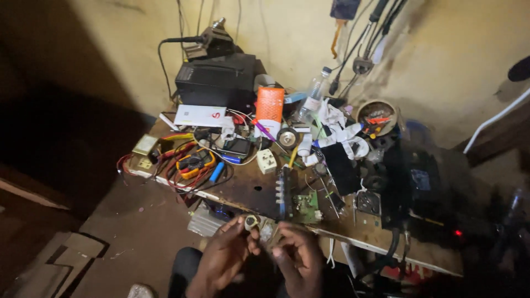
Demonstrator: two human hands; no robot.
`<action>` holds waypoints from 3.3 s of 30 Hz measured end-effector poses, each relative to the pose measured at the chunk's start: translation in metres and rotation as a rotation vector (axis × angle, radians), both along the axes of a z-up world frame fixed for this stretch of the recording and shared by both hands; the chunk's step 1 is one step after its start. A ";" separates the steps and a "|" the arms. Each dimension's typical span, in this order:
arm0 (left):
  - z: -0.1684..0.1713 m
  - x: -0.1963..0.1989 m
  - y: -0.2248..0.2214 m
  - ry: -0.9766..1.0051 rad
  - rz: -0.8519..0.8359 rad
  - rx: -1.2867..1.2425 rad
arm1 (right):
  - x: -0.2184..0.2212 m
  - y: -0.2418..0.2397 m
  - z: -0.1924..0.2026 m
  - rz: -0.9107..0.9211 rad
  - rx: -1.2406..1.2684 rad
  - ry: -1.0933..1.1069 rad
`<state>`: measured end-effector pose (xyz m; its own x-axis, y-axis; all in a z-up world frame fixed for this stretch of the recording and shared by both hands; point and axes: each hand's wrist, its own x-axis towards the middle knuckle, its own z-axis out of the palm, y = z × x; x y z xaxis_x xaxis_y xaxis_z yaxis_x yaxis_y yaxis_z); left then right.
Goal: Using a heat gun to heat a circuit board and then testing a small electronic component with a digital multimeter on a repair bench.
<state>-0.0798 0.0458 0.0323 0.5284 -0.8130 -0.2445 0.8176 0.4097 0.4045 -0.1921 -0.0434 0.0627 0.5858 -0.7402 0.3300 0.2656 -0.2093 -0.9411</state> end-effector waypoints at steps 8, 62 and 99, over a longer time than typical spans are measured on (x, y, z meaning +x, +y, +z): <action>0.018 -0.008 0.018 -0.123 -0.024 -0.030 | 0.008 0.011 0.026 0.100 -0.280 0.046; 0.022 -0.045 0.039 -0.286 0.226 0.054 | -0.001 0.026 0.061 0.269 -0.445 0.158; 0.078 -0.041 0.053 -1.274 0.472 0.289 | -0.002 0.034 0.057 0.225 -0.374 0.137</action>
<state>-0.1209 0.0992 0.1106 0.7193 -0.5009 0.4814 -0.3660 0.3157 0.8754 -0.1946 -0.0095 0.1193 0.7750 -0.4346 0.4588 0.2218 -0.4927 -0.8414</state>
